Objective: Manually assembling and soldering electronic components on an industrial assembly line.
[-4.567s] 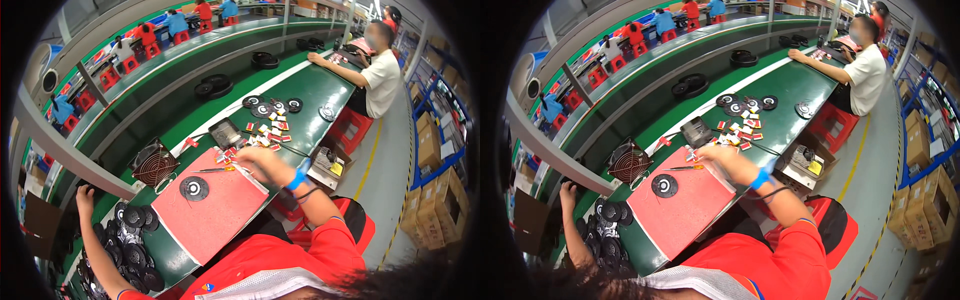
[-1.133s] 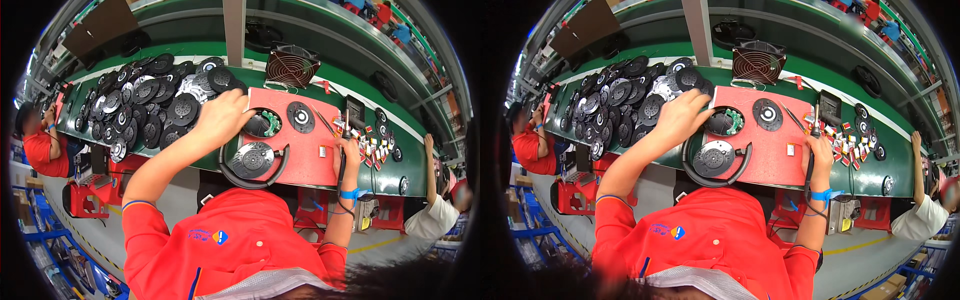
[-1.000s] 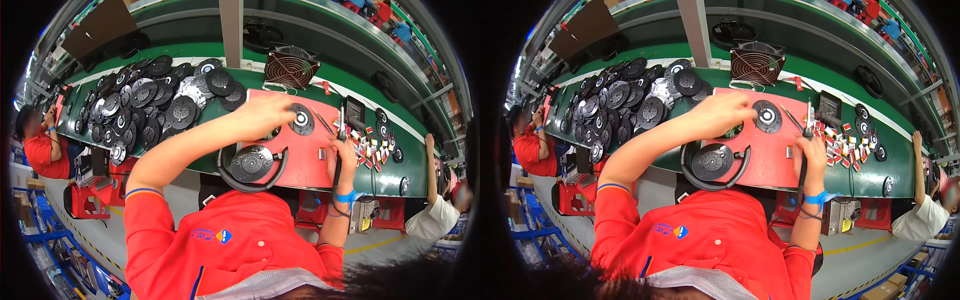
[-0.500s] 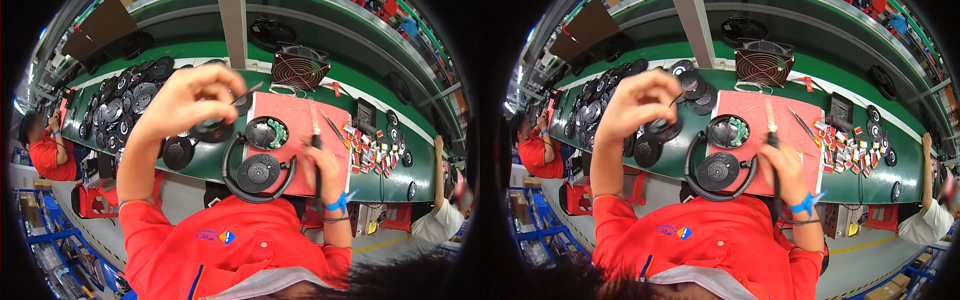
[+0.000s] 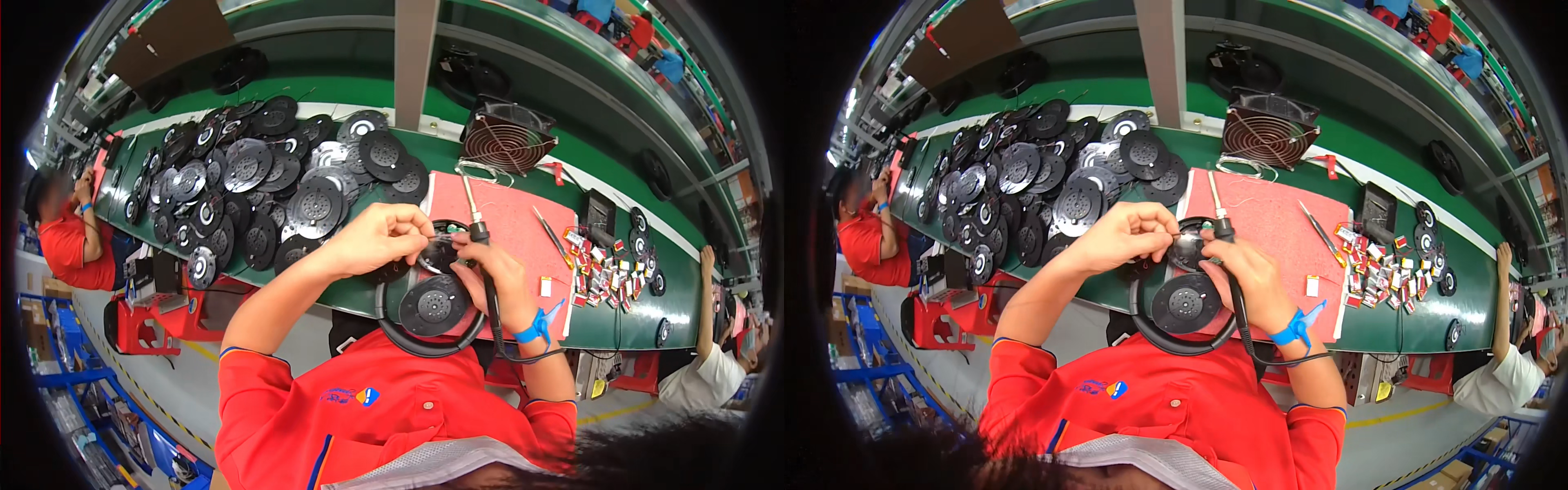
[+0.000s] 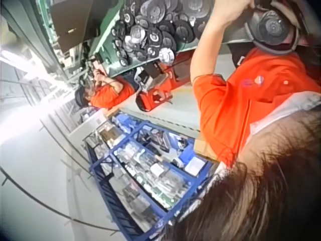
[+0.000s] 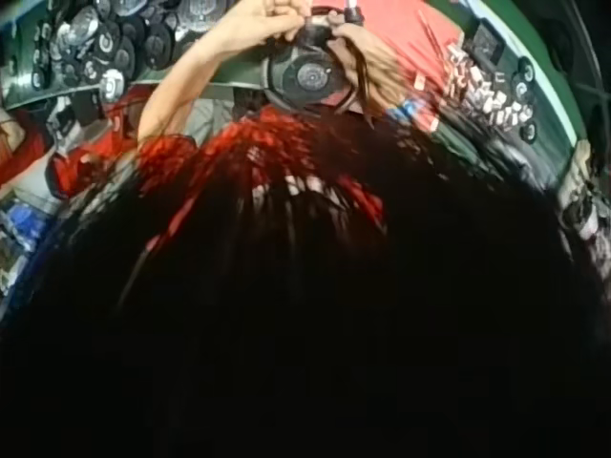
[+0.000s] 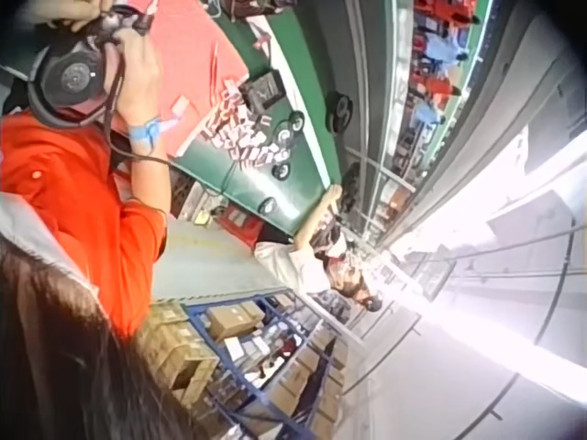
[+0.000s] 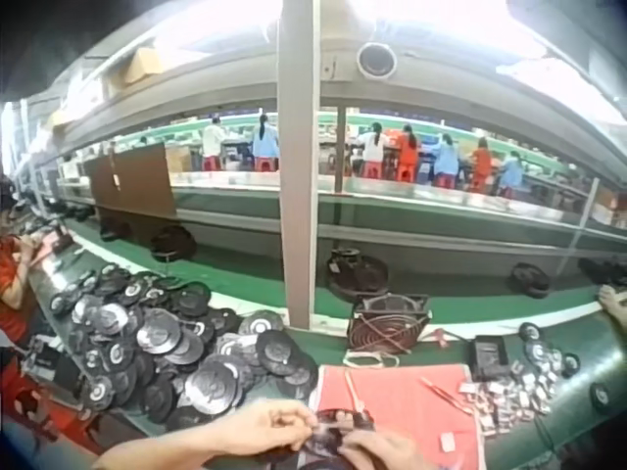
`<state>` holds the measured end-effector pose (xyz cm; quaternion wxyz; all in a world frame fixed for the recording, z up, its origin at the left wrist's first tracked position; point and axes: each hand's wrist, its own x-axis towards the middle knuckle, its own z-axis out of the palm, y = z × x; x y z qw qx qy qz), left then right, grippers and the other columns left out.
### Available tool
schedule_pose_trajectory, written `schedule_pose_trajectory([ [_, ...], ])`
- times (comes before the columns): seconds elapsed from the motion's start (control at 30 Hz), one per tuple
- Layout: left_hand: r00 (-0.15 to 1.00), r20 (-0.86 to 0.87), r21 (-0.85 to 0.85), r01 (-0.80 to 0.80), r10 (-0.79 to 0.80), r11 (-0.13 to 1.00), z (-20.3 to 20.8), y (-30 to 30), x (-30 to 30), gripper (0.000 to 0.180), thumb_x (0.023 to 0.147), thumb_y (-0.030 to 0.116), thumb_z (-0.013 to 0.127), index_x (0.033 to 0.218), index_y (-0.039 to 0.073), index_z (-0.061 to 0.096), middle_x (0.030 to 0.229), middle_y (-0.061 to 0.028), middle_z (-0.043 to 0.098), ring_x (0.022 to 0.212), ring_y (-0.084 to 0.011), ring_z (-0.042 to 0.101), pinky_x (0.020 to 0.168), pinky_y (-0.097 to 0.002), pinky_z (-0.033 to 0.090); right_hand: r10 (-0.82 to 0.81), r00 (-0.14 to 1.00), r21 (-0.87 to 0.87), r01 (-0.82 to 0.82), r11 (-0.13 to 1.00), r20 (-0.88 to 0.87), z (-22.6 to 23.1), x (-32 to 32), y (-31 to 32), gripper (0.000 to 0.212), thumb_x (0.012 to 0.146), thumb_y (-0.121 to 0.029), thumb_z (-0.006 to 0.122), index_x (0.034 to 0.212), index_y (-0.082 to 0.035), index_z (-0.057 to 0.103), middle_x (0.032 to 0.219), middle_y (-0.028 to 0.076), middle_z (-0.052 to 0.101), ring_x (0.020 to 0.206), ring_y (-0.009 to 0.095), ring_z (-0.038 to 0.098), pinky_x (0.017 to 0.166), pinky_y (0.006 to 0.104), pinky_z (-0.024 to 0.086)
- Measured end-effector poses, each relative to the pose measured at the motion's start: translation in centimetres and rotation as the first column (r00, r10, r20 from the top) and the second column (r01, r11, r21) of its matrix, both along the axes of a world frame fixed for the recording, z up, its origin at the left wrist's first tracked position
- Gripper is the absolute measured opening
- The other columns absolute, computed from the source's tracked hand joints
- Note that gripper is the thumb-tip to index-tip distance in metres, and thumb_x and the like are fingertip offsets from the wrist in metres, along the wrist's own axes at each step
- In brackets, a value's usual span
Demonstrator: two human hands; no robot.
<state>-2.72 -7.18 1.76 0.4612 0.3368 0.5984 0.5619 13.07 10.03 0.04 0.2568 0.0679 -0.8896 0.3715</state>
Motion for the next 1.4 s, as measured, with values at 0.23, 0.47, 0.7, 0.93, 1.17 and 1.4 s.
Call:
schedule_pose_trajectory([
  [0.23, 0.997, 0.024, -0.009, 0.07, -0.07, 0.998, 0.1, 1.7, 0.8, 0.008, 0.09, 0.007, 0.059, 0.096, 0.001, 0.06, 0.073, 0.0009, 0.06, 0.067, -0.005, 0.055, 0.06, -0.02, 0.043, -0.071, 0.997, -0.508, 0.066, 0.859, 0.009, 0.1, -0.4, -0.5, 0.035, 0.079, 0.009, 0.067, 0.105, -0.005, 0.048, 0.095, 0.011, 0.063, 0.086, 0.016, 0.063, 0.077, 0.0276, 0.051],
  [0.47, 0.997, -0.064, 0.011, 0.04, -0.039, 0.999, 0.0, 2.3, 1.2, 0.012, 0.091, 0.011, 0.062, 0.096, 0.001, 0.062, 0.075, 0.0005, 0.061, 0.069, -0.0052, 0.057, 0.062, -0.0199, 0.045, -0.083, 0.996, -0.497, 0.081, 0.864, 0.018, -0.1, -1.0, -0.3, 0.03, 0.082, 0.008, 0.065, 0.104, -0.004, 0.047, 0.091, 0.01, 0.062, 0.081, 0.014, 0.061, 0.074, 0.0262, 0.05],
  [0.7, 0.957, -0.286, 0.095, -0.032, 0.058, 0.995, 0.4, 2.5, 1.8, 0.01, 0.087, 0.009, 0.065, 0.093, 0.0, 0.066, 0.076, -0.0018, 0.063, 0.069, -0.0063, 0.057, 0.06, -0.0217, 0.045, -0.061, 0.998, -0.473, 0.066, 0.879, 0.026, 0.1, -1.0, -0.3, 0.032, 0.082, 0.008, 0.065, 0.105, -0.004, 0.047, 0.089, 0.009, 0.061, 0.081, 0.013, 0.06, 0.072, 0.0246, 0.049],
  [0.93, 0.878, -0.44, 0.204, -0.105, 0.187, 0.973, 0.3, 3.0, 2.0, 0.009, 0.083, 0.006, 0.067, 0.089, 0.0, 0.068, 0.076, -0.0065, 0.065, 0.067, -0.0095, 0.06, 0.061, -0.0246, 0.049, -0.031, 0.999, -0.54, 0.017, 0.842, -0.017, -0.4, -0.9, -0.3, 0.033, 0.083, 0.008, 0.065, 0.107, -0.005, 0.047, 0.09, 0.008, 0.061, 0.081, 0.013, 0.06, 0.072, 0.0246, 0.048],
  [1.17, 0.889, -0.433, 0.174, -0.083, 0.152, 0.981, 0.7, 3.0, 2.1, 0.011, 0.084, 0.007, 0.066, 0.091, 0.0, 0.068, 0.078, -0.0069, 0.066, 0.065, -0.0084, 0.059, 0.06, -0.0244, 0.048, -0.073, 0.997, -0.525, 0.043, 0.85, -0.038, -0.5, -1.0, -0.3, 0.03, 0.084, 0.008, 0.064, 0.107, -0.003, 0.048, 0.09, 0.007, 0.06, 0.081, 0.012, 0.059, 0.073, 0.0253, 0.048],
  [1.4, 0.905, -0.383, 0.168, -0.132, 0.188, 0.977, -0.3, 3.5, 2.2, 0.012, 0.085, 0.009, 0.065, 0.09, -0.001, 0.069, 0.078, -0.0056, 0.067, 0.065, -0.0065, 0.058, 0.059, -0.0238, 0.048, -0.136, 0.991, -0.542, 0.123, 0.832, 0.017, -0.9, -0.7, -1.0, 0.03, 0.083, 0.007, 0.065, 0.107, -0.004, 0.051, 0.086, 0.005, 0.059, 0.078, 0.01, 0.057, 0.069, 0.0236, 0.048],
])
